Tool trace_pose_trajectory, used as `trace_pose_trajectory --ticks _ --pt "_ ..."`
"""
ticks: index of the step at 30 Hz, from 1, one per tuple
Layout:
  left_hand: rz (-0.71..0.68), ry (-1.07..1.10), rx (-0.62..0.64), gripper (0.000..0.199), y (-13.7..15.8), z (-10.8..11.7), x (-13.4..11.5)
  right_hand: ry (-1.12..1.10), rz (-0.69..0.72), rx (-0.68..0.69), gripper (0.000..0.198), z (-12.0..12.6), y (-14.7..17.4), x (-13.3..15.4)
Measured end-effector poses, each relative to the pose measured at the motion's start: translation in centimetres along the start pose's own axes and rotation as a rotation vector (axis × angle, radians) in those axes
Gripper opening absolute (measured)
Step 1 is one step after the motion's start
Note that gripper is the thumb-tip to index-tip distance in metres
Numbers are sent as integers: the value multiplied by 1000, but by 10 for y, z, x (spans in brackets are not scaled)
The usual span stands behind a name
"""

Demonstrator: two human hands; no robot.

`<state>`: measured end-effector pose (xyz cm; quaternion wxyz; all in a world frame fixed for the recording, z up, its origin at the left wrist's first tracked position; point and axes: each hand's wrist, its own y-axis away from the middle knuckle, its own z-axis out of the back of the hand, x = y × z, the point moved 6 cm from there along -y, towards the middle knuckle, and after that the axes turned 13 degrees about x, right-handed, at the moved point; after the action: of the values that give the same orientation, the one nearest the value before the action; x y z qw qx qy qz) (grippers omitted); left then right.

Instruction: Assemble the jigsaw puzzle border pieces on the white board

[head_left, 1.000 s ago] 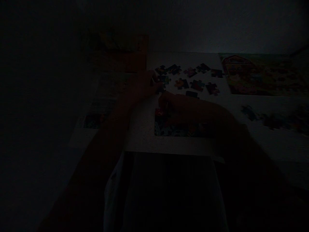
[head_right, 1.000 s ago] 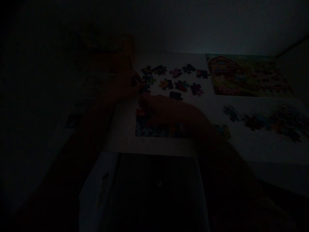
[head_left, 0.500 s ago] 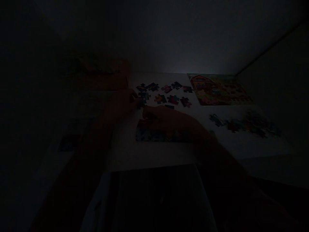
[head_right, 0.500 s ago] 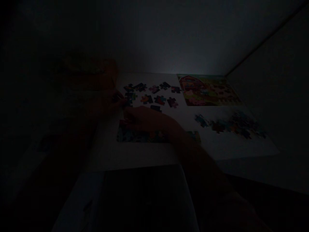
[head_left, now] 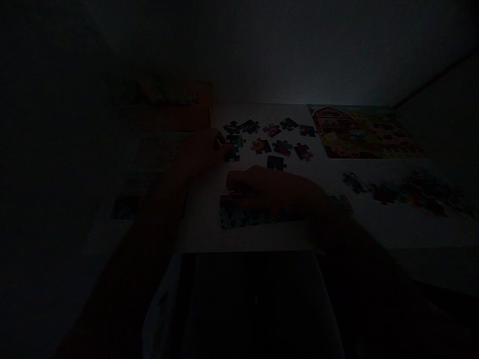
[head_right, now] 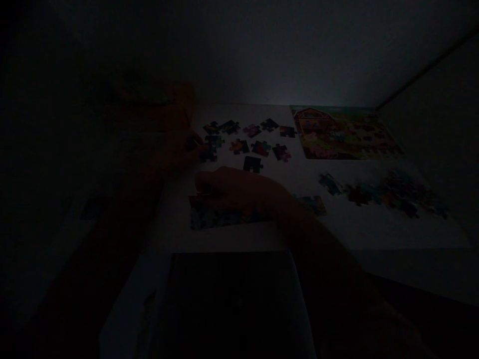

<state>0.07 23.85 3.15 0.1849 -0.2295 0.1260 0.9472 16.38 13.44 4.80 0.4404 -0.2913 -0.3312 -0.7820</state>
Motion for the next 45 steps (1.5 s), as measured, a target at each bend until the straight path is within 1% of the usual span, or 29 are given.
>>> trace_pose_trajectory --ticks 2,4,12,15,17,20,23,25,27,31,33,34,35,37,38,40,41,42,43,44,45 --pt "-4 -3 10 30 1 0 -2 54 81 24 17 -2 1 6" --pt "-3 0 13 32 2 1 -4 118 133 48 14 -4 1 10" --pt "-9 -17 -3 29 5 2 -9 262 184 122 16 -16 -3 13" --pt "-2 -16 -9 26 4 1 -8 300 154 108 13 -18 -5 12" --pt "2 -18 -9 24 3 0 -7 277 88 82 6 -16 -6 10" --pt "-14 -4 -2 25 3 -1 -8 158 -21 46 16 -11 -4 6" --pt "-13 11 0 29 5 1 -11 67 -91 26 16 -8 -1 2" --pt "6 -1 5 28 6 3 -12 63 -82 11 13 -8 -2 1" --pt "13 -17 6 26 8 4 -13 87 -43 -14 12 -10 -5 1" --pt "-33 -26 -17 24 8 2 -14 92 -15 -65 14 -12 -12 1" --pt "-51 -17 -71 25 6 4 -16 95 -8 -75 19 -13 -13 2" --pt "-55 -5 -136 27 7 9 -18 101 -1 -77 20 -13 -13 2" --pt "-57 9 -228 29 9 18 -21 102 5 -77 20 -13 -13 2" --pt "-61 25 -474 29 22 45 -28 71 -2 -87 14 -11 -11 0" --pt "-69 15 -602 26 34 60 -33 47 -16 -97 15 -9 -10 -2" --pt "-113 -43 -808 22 69 85 -45 17 -40 -130 26 -5 -7 -8" --pt "-156 -88 -862 21 90 92 -53 16 -40 -149 30 -2 -6 -10" --pt "-207 -161 -819 24 108 91 -62 20 -29 -162 32 0 -6 -11" --pt "-254 -218 -829 28 132 86 -71 22 -12 -169 34 2 -5 -11" --pt "-241 -239 -783 33 152 74 -75 20 8 -174 34 3 -5 -12" --pt "-293 -237 -750 30 173 56 -81 14 28 -174 34 3 -5 -12"
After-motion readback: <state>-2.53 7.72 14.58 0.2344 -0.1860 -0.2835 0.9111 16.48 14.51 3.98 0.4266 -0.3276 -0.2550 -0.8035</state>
